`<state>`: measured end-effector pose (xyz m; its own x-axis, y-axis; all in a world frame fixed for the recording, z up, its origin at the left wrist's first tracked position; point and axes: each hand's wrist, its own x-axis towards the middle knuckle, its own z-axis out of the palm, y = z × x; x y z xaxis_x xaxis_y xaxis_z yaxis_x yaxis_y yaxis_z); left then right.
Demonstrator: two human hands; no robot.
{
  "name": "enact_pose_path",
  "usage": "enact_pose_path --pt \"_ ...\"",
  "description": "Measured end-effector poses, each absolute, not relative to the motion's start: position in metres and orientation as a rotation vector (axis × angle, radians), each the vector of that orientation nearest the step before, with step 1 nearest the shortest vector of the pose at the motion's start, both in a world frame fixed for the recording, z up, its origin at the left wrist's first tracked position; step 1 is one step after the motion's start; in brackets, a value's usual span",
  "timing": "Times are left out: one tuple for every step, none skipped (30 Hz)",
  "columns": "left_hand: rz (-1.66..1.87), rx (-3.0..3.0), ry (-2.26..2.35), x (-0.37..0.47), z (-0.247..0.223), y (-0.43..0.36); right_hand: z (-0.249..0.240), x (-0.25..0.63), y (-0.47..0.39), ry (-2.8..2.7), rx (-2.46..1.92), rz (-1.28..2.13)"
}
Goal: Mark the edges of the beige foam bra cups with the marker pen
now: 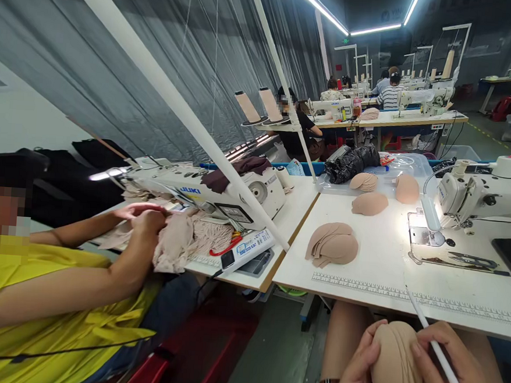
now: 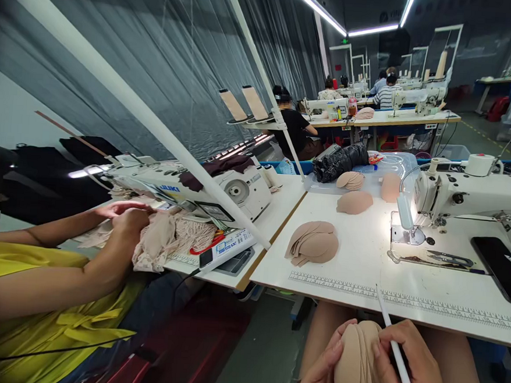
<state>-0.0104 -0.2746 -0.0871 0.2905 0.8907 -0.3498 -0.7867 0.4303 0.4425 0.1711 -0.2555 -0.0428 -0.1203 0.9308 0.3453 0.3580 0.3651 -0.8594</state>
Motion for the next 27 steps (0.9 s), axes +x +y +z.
enact_pose_path --pt "1.121 0.201 0.596 -0.01 -0.089 -0.275 -0.043 0.175 -0.251 -1.716 -1.144 0.78" --pt "1.12 0.195 0.588 -0.009 -0.091 -0.274 -0.043 0.18 -0.247 -1.73 -1.141 0.813" --pt "1.126 0.178 0.578 -0.008 -0.094 -0.274 -0.044 0.183 -0.245 -1.719 -1.148 0.846" --pt "1.131 0.153 0.568 -0.007 -0.096 -0.273 -0.045 0.186 -0.244 -1.679 -1.169 0.875" --pt "1.131 0.126 0.559 -0.007 -0.098 -0.272 -0.047 0.186 -0.244 -1.621 -1.188 0.906" --pt "1.125 0.102 0.551 -0.006 -0.099 -0.271 -0.049 0.185 -0.245 -1.545 -1.196 0.954" --pt "1.111 0.087 0.541 -0.005 -0.098 -0.27 -0.05 0.182 -0.247 -1.453 -1.192 1.037" --pt "1.091 0.086 0.528 -0.004 -0.097 -0.269 -0.052 0.177 -0.25 -1.349 -1.178 1.144" --pt "1.066 0.098 0.507 -0.004 -0.094 -0.269 -0.054 0.171 -0.254 -1.238 -1.159 1.257" --pt "1.041 0.114 0.48 -0.004 -0.091 -0.27 -0.055 0.165 -0.259 -1.13 -1.141 1.354" --pt "1.017 0.129 0.448 -0.004 -0.088 -0.271 -0.057 0.159 -0.263 -1.035 -1.124 1.421" --pt "0.988 0.137 0.42 -0.004 -0.085 -0.272 -0.058 0.153 -0.267 -0.954 -1.118 1.454" --pt "0.957 0.138 0.398 -0.005 -0.084 -0.274 -0.059 0.15 -0.27 -0.892 -1.12 1.463" --pt "0.925 0.131 0.387 -0.006 -0.083 -0.276 -0.061 0.147 -0.273 -0.849 -1.123 1.462" --pt "0.899 0.12 0.384 -0.006 -0.085 -0.278 -0.062 0.146 -0.275 -0.821 -1.13 1.463" --pt "0.889 0.106 0.387 -0.007 -0.087 -0.28 -0.063 0.146 -0.276 -0.809 -1.14 1.464" --pt "0.898 0.09 0.39 -0.007 -0.091 -0.281 -0.063 0.146 -0.276 -0.812 -1.149 1.457" --pt "0.919 0.074 0.391 -0.007 -0.095 -0.282 -0.064 0.147 -0.276 -0.82 -1.155 1.442" --pt "0.942 0.059 0.391 -0.006 -0.099 -0.283 -0.065 0.148 -0.276 -0.826 -1.155 1.422" --pt "0.957 0.049 0.394 -0.006 -0.102 -0.283 -0.066 0.148 -0.275 -0.827 -1.155 1.404" --pt "0.958 0.044 0.4 -0.005 -0.104 -0.283 -0.066 0.148 -0.274 -0.82 -1.155 1.394" --pt "0.956 0.048 0.412 -0.004 -0.106 -0.282 -0.067 0.148 -0.274 -0.807 -1.155 1.392" --pt "0.961 0.059 0.429 -0.002 -0.107 -0.281 -0.067 0.146 -0.273 -0.79 -1.155 1.398" --pt "0.981 0.075 0.448 -0.001 -0.108 -0.28 -0.067 0.145 -0.273 -0.767 -1.148 1.406" --pt "1.014 0.093 0.464 0.0 -0.109 -0.279 -0.067 0.143 -0.272 -0.742 -1.133 1.416" --pt "1.045 0.113 0.473 0.002 -0.11 -0.278 -0.067 0.141 -0.272 -0.723 -1.115 1.422" --pt "1.066 0.132 0.477 0.003 -0.111 -0.278 -0.066 0.139 -0.272 -0.714 -1.1 1.422"
